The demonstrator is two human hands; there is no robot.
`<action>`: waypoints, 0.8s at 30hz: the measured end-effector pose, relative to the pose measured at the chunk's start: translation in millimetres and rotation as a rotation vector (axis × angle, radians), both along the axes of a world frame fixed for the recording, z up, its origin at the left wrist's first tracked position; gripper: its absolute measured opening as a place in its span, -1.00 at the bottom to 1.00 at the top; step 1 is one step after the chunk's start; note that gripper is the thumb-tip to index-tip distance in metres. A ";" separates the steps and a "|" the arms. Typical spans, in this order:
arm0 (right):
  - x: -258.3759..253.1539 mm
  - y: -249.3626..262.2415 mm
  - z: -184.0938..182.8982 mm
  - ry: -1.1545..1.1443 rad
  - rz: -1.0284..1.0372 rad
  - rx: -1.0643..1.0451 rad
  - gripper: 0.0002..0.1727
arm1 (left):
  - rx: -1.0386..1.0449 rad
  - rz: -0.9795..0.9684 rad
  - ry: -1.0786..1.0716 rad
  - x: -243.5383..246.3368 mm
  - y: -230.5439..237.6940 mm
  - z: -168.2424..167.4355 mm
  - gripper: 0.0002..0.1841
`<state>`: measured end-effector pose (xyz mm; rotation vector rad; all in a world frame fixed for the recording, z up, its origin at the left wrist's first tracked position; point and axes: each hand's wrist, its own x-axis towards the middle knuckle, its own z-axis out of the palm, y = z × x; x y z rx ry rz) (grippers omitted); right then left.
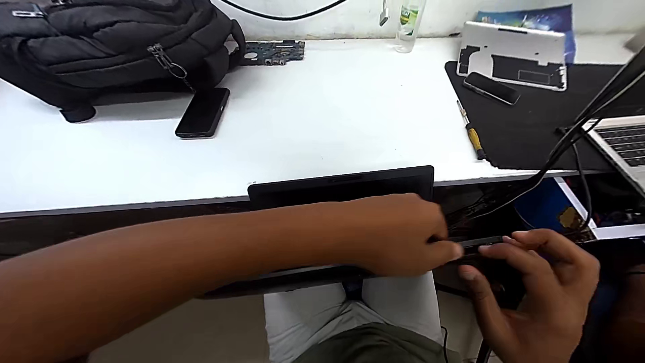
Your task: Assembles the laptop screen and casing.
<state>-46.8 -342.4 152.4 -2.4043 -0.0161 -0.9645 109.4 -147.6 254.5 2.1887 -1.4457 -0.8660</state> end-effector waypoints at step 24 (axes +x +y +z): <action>14.4 86.1 5.7 -0.091 0.226 -0.156 -0.78 | 0.154 0.221 0.136 -15.2 100.5 -22.9 -0.29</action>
